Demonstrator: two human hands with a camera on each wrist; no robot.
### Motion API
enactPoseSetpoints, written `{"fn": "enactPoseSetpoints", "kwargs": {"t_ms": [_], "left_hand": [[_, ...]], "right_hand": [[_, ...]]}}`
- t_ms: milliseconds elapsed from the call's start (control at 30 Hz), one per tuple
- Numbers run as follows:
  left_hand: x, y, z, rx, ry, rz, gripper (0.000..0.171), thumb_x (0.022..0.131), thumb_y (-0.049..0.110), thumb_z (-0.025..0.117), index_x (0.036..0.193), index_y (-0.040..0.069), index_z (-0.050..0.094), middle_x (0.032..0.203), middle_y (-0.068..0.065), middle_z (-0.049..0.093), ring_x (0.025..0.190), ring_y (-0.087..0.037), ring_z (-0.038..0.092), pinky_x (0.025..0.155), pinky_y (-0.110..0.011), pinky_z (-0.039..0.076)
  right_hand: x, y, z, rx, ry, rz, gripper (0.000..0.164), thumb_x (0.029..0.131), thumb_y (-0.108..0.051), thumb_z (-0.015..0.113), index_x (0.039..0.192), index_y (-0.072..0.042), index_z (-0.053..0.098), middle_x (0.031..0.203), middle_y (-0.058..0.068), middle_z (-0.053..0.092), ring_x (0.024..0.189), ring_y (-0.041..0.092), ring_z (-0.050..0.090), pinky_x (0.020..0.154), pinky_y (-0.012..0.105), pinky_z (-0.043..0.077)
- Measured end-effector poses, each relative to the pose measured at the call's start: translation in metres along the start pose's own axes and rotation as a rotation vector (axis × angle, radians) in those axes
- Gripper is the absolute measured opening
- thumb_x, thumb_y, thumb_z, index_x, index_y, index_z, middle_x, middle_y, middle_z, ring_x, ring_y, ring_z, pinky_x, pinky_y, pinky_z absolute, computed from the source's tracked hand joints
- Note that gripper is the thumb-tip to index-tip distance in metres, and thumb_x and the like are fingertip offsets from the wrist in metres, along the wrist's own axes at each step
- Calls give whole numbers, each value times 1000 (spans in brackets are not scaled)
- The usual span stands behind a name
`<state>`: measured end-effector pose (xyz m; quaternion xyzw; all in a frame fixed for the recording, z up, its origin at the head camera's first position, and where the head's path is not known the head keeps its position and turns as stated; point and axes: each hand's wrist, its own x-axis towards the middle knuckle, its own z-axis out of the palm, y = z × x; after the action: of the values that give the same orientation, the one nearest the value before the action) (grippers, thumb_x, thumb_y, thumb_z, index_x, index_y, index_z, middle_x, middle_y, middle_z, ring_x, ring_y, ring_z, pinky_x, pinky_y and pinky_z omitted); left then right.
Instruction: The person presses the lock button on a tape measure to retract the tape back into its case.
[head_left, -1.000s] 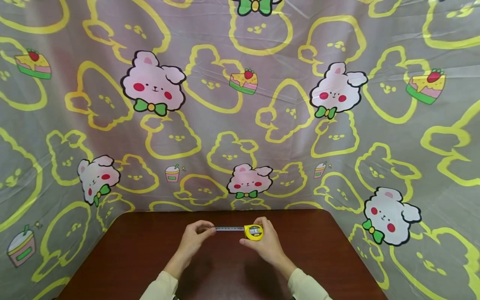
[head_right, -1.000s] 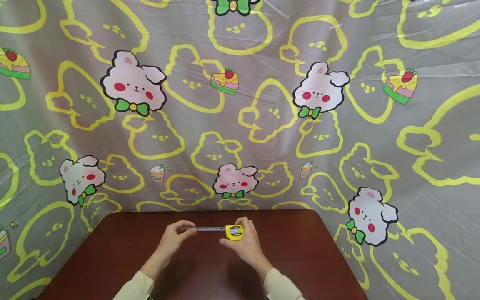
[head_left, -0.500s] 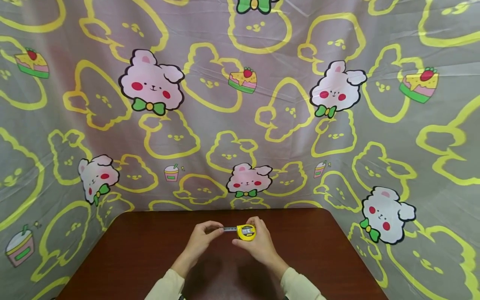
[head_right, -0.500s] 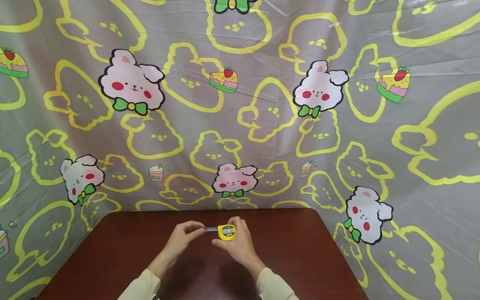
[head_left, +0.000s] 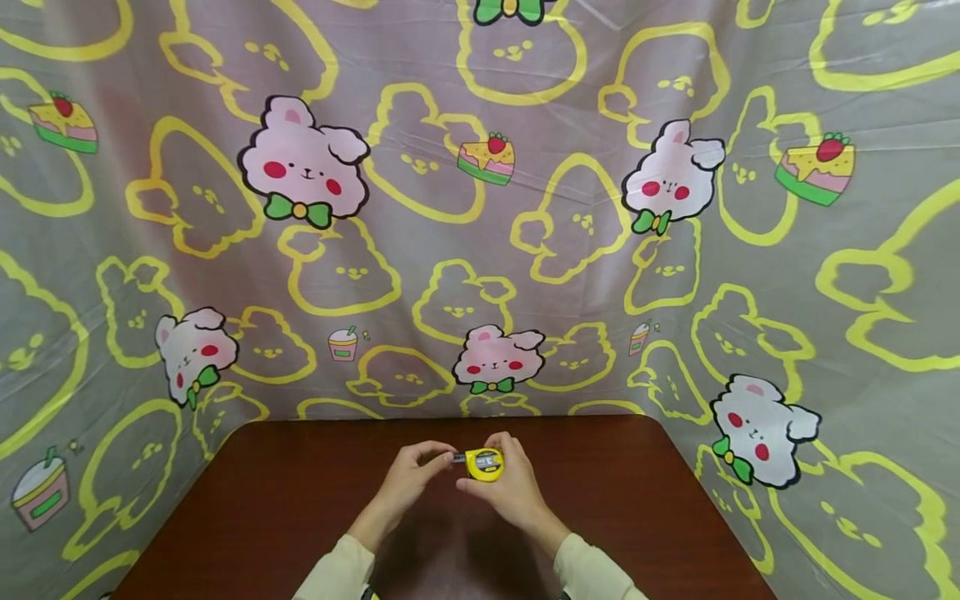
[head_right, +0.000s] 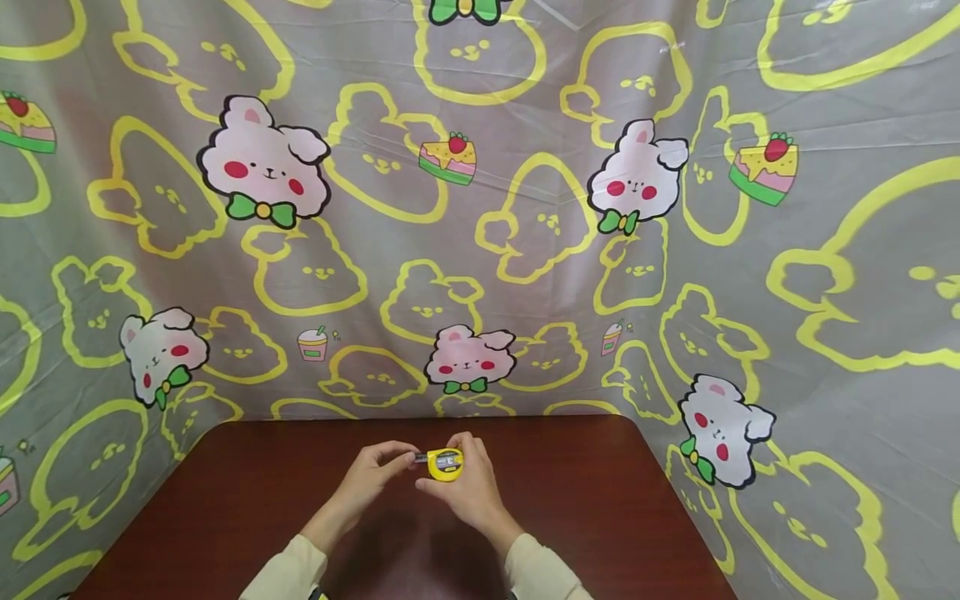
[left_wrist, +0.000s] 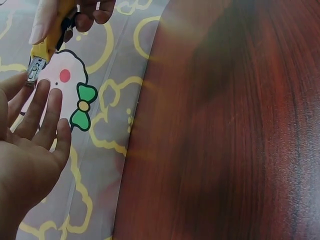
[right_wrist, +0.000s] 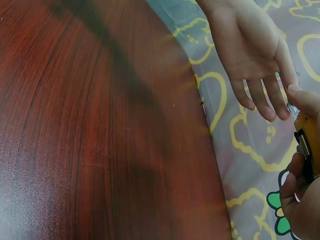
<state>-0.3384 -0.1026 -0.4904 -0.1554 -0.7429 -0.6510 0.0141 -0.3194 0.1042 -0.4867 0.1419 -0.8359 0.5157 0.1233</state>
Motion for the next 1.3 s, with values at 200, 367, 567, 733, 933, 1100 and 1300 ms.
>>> {"fn": "enactPoseSetpoints", "kwargs": {"t_ms": [200,367,567,733,933,1100,1300], "left_hand": [[0,2,1,0,-26,-15,25,102,22,69,114,0,73,106,-14,71,103,-33,65,92,-45,47],[1,0,3,-9,-37,-19,25,102,23,70,114,1,74,108,-13,72,105,-33,66,94,-45,46],[3,-4,7,17,-30,-17,23,102,21,69,115,2,74,109,-8,73,103,-23,65,91,-41,47],[3,-1,7,23,-34,-14,25,102,22,69,118,3,74,111,-8,73,104,-22,65,92,-43,48],[-1,2,0,44,-11,-9,24,102,20,69,118,3,74,112,-11,73,103,-27,67,94,-50,50],[-2,0,-7,31,52,-5,19,100,13,70,117,4,73,111,-15,72,100,-34,69,92,-48,52],[-5,3,-12,42,102,-20,20,99,13,72,118,5,71,108,-10,71,98,-31,70,92,-49,53]], "right_hand": [[-1,-1,2,-1,-6,11,66,73,-32,97,117,-11,52,105,1,51,96,20,57,79,29,53],[-2,-2,5,-7,3,3,64,73,-32,97,115,-12,52,104,2,51,95,21,57,78,30,53],[-3,-2,10,-5,7,9,62,72,-28,97,112,-16,51,102,1,49,93,19,54,76,30,50],[-2,-3,11,-5,28,0,63,71,-29,98,112,-16,51,101,2,49,92,19,54,75,30,50],[0,-3,8,-22,58,-4,66,71,-29,98,114,-11,51,103,3,49,91,20,55,74,30,50],[-1,0,6,-43,69,-8,68,71,-29,98,116,-8,52,104,3,49,90,19,55,73,29,50],[-5,14,13,-43,83,21,69,70,-31,99,116,-9,53,105,4,49,91,19,55,73,30,51]]}}
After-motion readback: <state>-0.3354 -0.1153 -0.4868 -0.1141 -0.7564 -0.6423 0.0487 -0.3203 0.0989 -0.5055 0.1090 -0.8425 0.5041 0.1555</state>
